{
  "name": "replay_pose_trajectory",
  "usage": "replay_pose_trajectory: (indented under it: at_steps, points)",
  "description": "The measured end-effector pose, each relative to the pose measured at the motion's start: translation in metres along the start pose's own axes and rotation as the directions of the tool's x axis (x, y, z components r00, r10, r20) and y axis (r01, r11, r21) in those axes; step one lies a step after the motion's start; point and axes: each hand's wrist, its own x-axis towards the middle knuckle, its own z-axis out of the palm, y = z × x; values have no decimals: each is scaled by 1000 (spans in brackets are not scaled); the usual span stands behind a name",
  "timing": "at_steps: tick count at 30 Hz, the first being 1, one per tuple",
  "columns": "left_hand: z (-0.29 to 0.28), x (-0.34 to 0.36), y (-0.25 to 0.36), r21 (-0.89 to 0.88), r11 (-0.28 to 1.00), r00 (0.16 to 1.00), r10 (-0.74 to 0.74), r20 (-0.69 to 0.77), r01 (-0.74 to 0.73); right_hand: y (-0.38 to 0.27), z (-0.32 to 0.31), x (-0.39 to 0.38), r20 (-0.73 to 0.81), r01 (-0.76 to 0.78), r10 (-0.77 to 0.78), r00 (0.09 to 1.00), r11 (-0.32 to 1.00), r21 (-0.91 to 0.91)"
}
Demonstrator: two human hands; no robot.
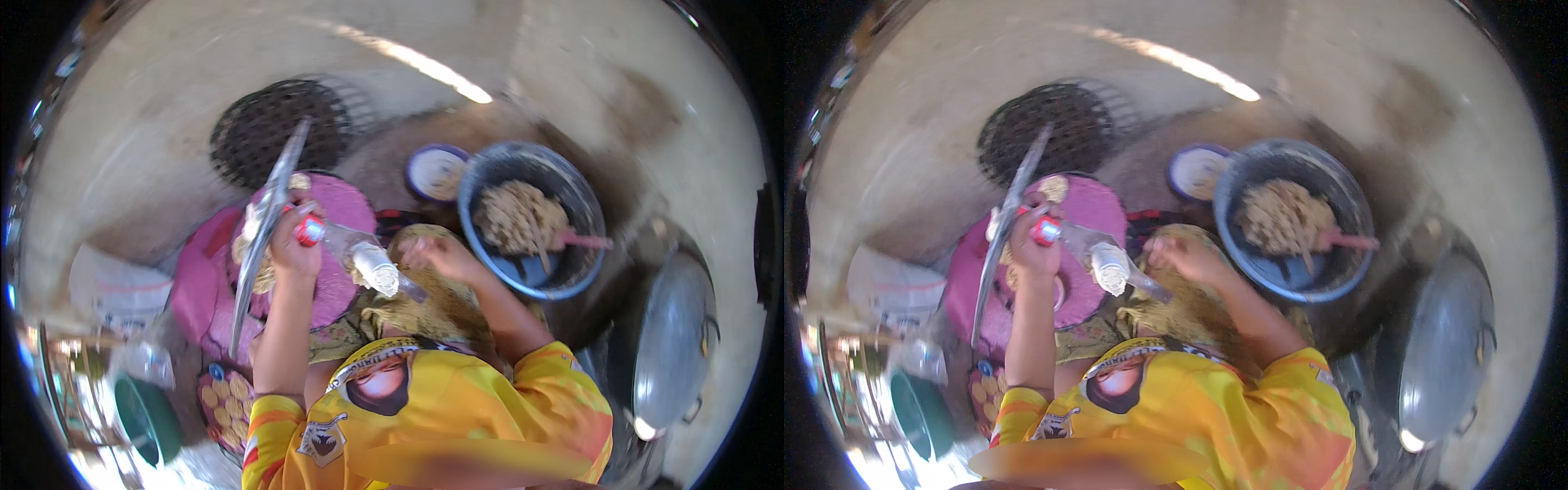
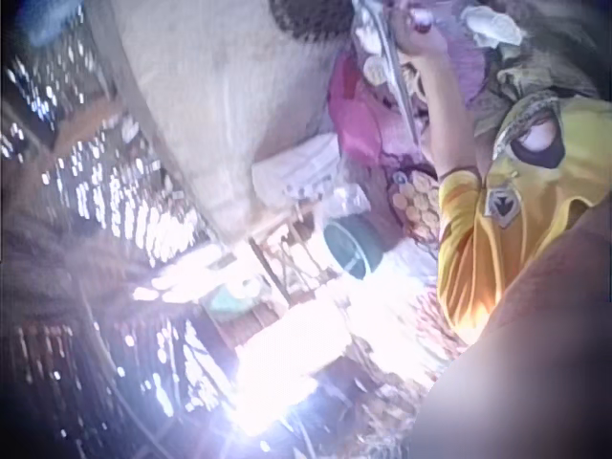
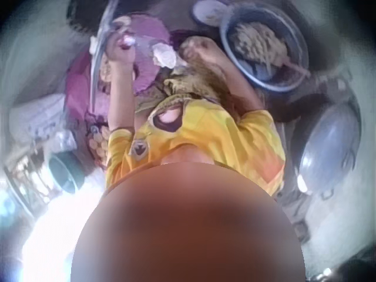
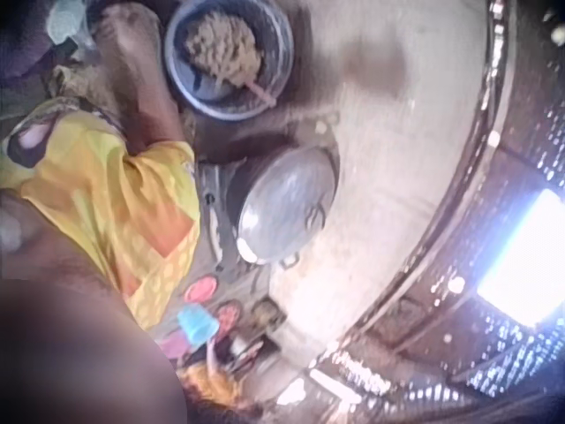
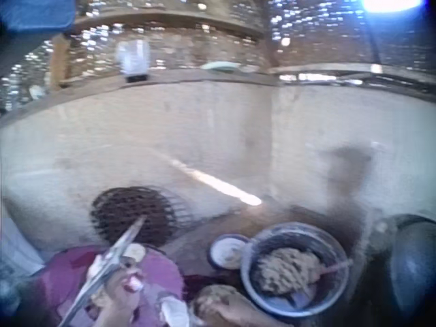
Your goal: The person scoops dough from a metal bowl and fills a circular mold attached to a handheld press. They close the press to shape the dough, then release it onto a purple tray. The person repeats this process multiple times, arranging the shaped cookies on the tray.
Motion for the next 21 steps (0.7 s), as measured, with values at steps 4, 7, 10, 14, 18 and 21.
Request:
replay_pose_trajectory:
  at_steps: [4,7,10,14,18,21]
  points:
    - [26,-11,-22,67,995,996,66,62,-70,9,-100,-43,-500,39,-388,774,817,-575]
    - [41,-17,-39,159,979,990,119,80,-131,24,-168,-60,-660,-469,-178,730,571,-673]
    - [51,-26,-50,322,910,958,203,201,-261,52,-202,-70,-709,-708,38,704,122,-696]
    - [52,-34,-52,352,901,956,177,235,-254,104,-205,-81,-702,-698,160,694,-91,-710]
    - [52,-31,-49,348,907,960,165,226,-238,135,-209,-79,-716,-705,71,694,-135,-696]
    - [54,-31,-50,339,918,967,140,212,-207,129,-221,-71,-746,-747,-53,664,-98,-658]
